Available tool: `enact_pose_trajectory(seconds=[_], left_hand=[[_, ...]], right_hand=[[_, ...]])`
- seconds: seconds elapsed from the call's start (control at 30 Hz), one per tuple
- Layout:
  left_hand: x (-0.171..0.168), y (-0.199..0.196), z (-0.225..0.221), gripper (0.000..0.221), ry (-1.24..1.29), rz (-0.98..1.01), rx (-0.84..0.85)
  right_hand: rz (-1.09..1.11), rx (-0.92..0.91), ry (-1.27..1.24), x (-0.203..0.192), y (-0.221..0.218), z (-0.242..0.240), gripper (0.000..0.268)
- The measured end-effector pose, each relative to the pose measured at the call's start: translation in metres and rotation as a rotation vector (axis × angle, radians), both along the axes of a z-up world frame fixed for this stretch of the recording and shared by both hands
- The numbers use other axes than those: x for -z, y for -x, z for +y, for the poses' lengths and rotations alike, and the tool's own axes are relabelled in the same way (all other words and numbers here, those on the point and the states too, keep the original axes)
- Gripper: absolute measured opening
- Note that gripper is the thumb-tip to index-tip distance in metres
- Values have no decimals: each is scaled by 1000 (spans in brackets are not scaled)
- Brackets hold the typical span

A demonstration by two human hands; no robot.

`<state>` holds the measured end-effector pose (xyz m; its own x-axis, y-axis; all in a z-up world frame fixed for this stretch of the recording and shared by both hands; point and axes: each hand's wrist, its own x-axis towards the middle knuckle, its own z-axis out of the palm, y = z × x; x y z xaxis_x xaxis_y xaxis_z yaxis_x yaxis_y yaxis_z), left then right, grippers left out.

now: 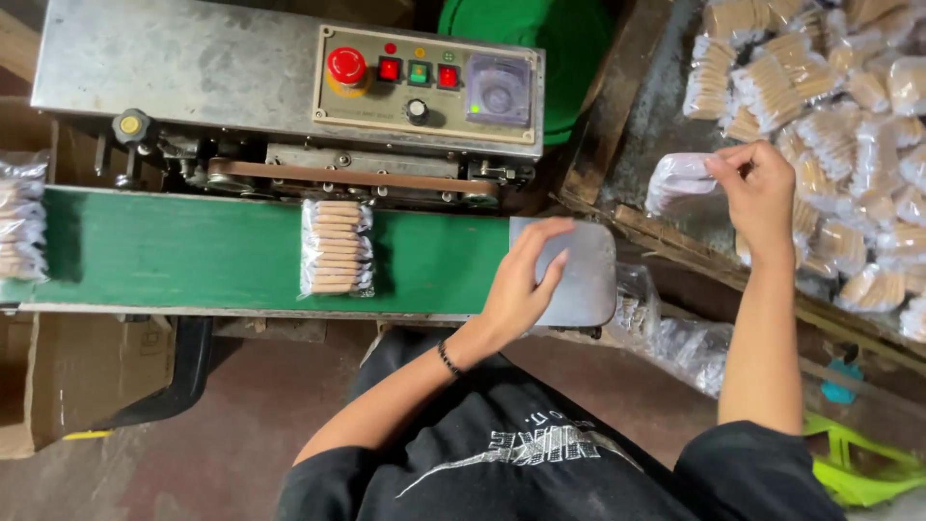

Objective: Feeding pre-filled plastic bags of breadsticks into a continuous band heat sealer for packaging.

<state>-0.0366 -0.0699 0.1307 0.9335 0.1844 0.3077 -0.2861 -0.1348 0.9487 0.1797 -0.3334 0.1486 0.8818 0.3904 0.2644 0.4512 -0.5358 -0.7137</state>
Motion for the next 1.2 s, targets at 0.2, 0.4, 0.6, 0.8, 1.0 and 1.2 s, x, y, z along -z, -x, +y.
enact_pose_trajectory(seconds=[0.2,0.4,0.6,0.8,1.0,1.2], left_hand=[[-12,-16,1,48,47,-24,66],[55,-9,7,13,274,204,20],[53,-6,12,9,442,190,92],[75,-11,18,10,250,74,166],[26,-12,44,17,9,-10,221],[42,-12,45,8,37,-41,259]], right_hand=[[-43,51,-265,7,122,66,27],[148,147,-386,64,187,105,27],[289,114,-186,62,184,103,21],[351,22,-183,40,186,112,11],[317,-14,-168,42,187,116,8],[281,-15,-204,31,175,114,10]])
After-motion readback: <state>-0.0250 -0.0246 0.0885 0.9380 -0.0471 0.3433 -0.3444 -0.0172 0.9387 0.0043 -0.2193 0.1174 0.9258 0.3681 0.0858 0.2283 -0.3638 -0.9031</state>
